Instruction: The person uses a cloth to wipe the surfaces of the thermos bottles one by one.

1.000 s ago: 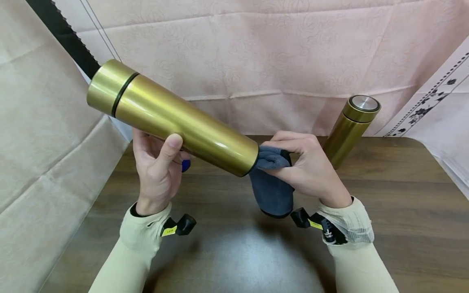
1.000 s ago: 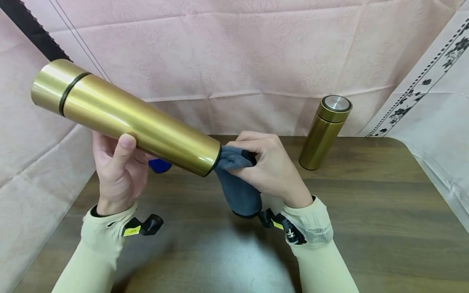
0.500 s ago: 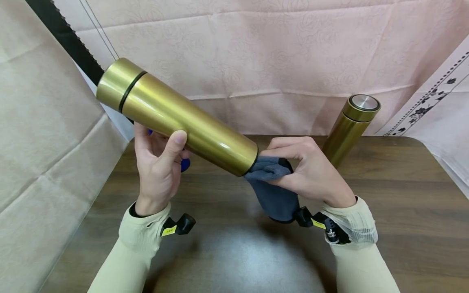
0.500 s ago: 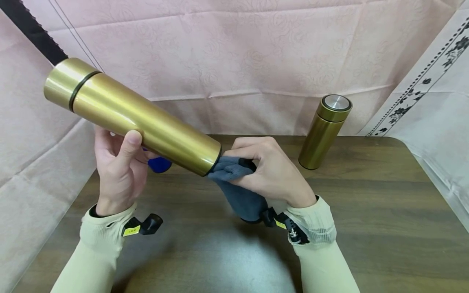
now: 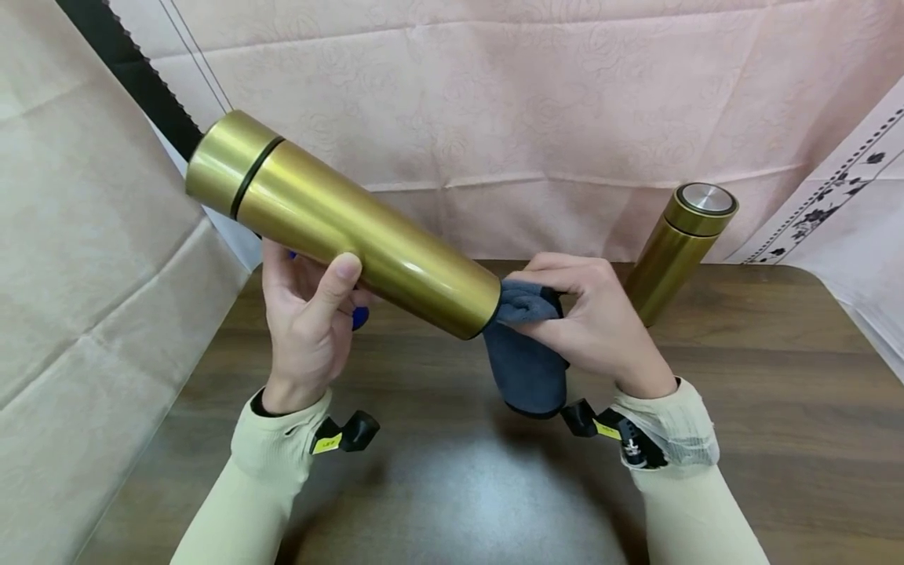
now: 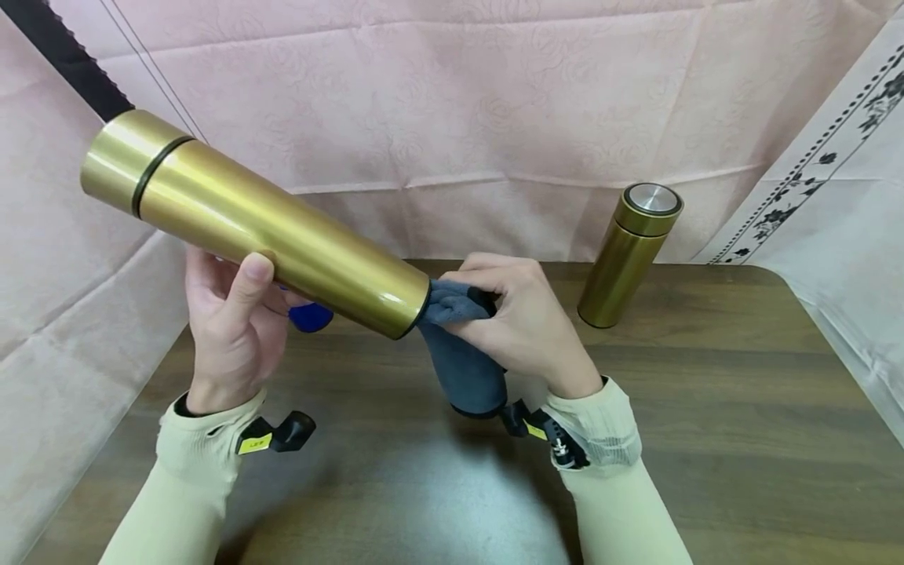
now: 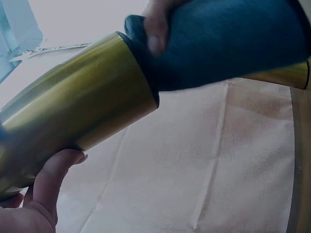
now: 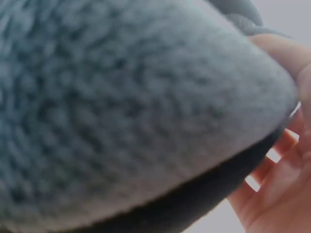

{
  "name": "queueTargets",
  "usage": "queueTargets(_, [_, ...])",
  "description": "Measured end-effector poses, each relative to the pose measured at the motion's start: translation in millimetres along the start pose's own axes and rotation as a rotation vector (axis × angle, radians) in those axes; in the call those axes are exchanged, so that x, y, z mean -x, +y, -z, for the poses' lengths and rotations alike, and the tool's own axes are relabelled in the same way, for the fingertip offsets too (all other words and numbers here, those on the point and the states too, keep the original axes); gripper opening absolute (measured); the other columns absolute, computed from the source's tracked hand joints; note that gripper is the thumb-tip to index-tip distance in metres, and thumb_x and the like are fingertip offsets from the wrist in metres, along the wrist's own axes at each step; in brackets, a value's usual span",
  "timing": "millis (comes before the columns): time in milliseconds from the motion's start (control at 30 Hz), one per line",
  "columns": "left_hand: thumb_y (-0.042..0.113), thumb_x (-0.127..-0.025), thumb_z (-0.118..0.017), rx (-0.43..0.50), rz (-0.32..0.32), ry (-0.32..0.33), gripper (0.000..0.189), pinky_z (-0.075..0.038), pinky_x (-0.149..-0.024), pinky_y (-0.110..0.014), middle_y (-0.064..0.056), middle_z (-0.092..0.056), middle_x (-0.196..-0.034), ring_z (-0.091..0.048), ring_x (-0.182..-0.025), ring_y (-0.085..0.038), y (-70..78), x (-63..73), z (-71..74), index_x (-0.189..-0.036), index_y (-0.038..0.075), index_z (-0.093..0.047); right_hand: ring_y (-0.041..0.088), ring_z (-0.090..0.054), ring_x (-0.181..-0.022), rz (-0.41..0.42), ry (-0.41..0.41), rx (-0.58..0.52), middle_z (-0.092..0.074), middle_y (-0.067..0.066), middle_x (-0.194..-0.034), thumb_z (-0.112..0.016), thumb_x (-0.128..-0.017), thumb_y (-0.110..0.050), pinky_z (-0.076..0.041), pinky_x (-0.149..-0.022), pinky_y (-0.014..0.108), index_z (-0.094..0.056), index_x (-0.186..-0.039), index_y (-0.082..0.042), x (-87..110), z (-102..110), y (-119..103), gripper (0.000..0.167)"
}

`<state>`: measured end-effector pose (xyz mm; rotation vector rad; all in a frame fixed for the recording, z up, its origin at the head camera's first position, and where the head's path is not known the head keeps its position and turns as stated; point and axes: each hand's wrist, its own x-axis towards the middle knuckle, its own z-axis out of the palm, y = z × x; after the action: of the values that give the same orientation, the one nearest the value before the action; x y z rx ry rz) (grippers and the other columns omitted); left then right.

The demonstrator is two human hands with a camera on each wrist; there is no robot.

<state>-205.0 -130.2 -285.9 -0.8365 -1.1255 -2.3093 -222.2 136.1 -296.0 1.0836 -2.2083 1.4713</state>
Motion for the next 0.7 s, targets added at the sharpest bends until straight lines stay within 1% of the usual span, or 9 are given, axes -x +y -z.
queueTargets(133, [0.0,-0.087,-0.079,-0.017,-0.018,0.0,0.049,-0.058,-0.052,-0.028,-0.013,-0.064,-0.094,-0.071,-0.071,-0.019,-1.9,0.8,-0.8,-0.124,0.005,-0.048,0.007,-0.054,-0.07,0.002,-0.044,0.111,-0.061,-0.01,-0.078,-0.08,-0.082,-0.003,-0.043,-0.061,0.02,-0.076,-0.084,-0.022,-3.0,-11,5,0.02])
queueTargets(200, [0.001,-0.086,-0.079,-0.037,-0.028,0.009,0.05,-0.059,-0.053,-0.028,-0.012,-0.065,-0.094,-0.07,-0.072,-0.019,-3.8,1.1,-1.6,-0.125,0.006,-0.048,0.005,-0.049,-0.067,0.01,-0.053,0.161,-0.055,-0.01,-0.074,-0.079,-0.081,-0.004,-0.039,-0.058,0.02,-0.071,-0.076,-0.022,-3.5,-14,6,0.021])
queueTargets(233, [0.001,-0.086,-0.079,-0.052,-0.034,0.014,0.051,-0.059,-0.053,-0.029,-0.012,-0.065,-0.094,-0.07,-0.073,-0.019,-4.6,1.2,-1.7,-0.126,0.006,-0.048,0.005,-0.047,-0.066,0.014,-0.056,0.179,-0.053,-0.01,-0.073,-0.079,-0.081,-0.005,-0.037,-0.057,0.02,-0.069,-0.075,-0.023,-3.7,-15,6,0.022])
queueTargets(333, [0.002,-0.085,-0.081,-0.101,-0.056,0.036,0.054,-0.057,-0.053,-0.027,-0.011,-0.065,-0.093,-0.068,-0.07,-0.017,-6.0,0.5,-1.2,-0.127,0.007,-0.047,0.004,-0.046,-0.065,0.017,-0.071,0.169,-0.051,-0.01,-0.072,-0.082,-0.082,-0.007,-0.037,-0.057,0.019,-0.072,-0.077,-0.024,-2.5,-14,5,0.02])
queueTargets(400, [0.001,-0.085,-0.08,-0.117,-0.064,0.048,0.053,-0.057,-0.052,-0.027,-0.011,-0.065,-0.092,-0.068,-0.068,-0.017,-5.8,-0.6,0.0,-0.127,0.007,-0.048,0.004,-0.049,-0.068,0.024,-0.086,0.132,-0.056,-0.012,-0.075,-0.082,-0.083,-0.008,-0.04,-0.058,0.019,-0.077,-0.085,-0.025,-1.7,-12,4,0.018])
queueTargets(467, [-0.002,-0.087,-0.077,-0.113,-0.066,0.053,0.051,-0.059,-0.055,-0.029,-0.012,-0.065,-0.093,-0.07,-0.07,-0.018,-4.5,-2.1,1.5,-0.127,0.006,-0.047,0.005,-0.054,-0.071,0.027,-0.089,0.077,-0.062,-0.013,-0.08,-0.083,-0.084,-0.008,-0.044,-0.061,0.02,-0.08,-0.094,-0.025,-1.4,-10,3,0.019])
queueTargets(533, [-0.007,-0.088,-0.073,-0.094,-0.063,0.052,0.049,-0.062,-0.058,-0.034,-0.014,-0.065,-0.095,-0.073,-0.075,-0.022,-2.9,-3.7,3.3,-0.128,0.005,-0.046,0.007,-0.06,-0.074,0.026,-0.064,0.026,-0.068,-0.012,-0.086,-0.082,-0.084,-0.007,-0.049,-0.065,0.021,-0.081,-0.101,-0.023,-1.5,-7,3,0.024])
queueTargets(567, [-0.008,-0.089,-0.071,-0.09,-0.062,0.053,0.049,-0.063,-0.06,-0.036,-0.015,-0.066,-0.095,-0.074,-0.076,-0.023,-2.3,-4.2,4.3,-0.128,0.004,-0.046,0.009,-0.063,-0.076,0.023,-0.038,0.011,-0.07,-0.011,-0.088,-0.083,-0.084,-0.006,-0.051,-0.067,0.022,-0.081,-0.103,-0.023,-1.7,-6,3,0.025])
queueTargets(700, [-0.012,-0.089,-0.068,-0.078,-0.06,0.075,0.049,-0.064,-0.061,-0.04,-0.017,-0.066,-0.096,-0.075,-0.076,-0.026,-0.6,-5.7,6.5,-0.129,0.005,-0.046,0.014,-0.068,-0.084,-0.004,0.094,-0.026,-0.074,-0.008,-0.093,-0.086,-0.08,-0.004,-0.056,-0.076,0.026,-0.081,-0.103,-0.022,-1.8,0,5,0.029])
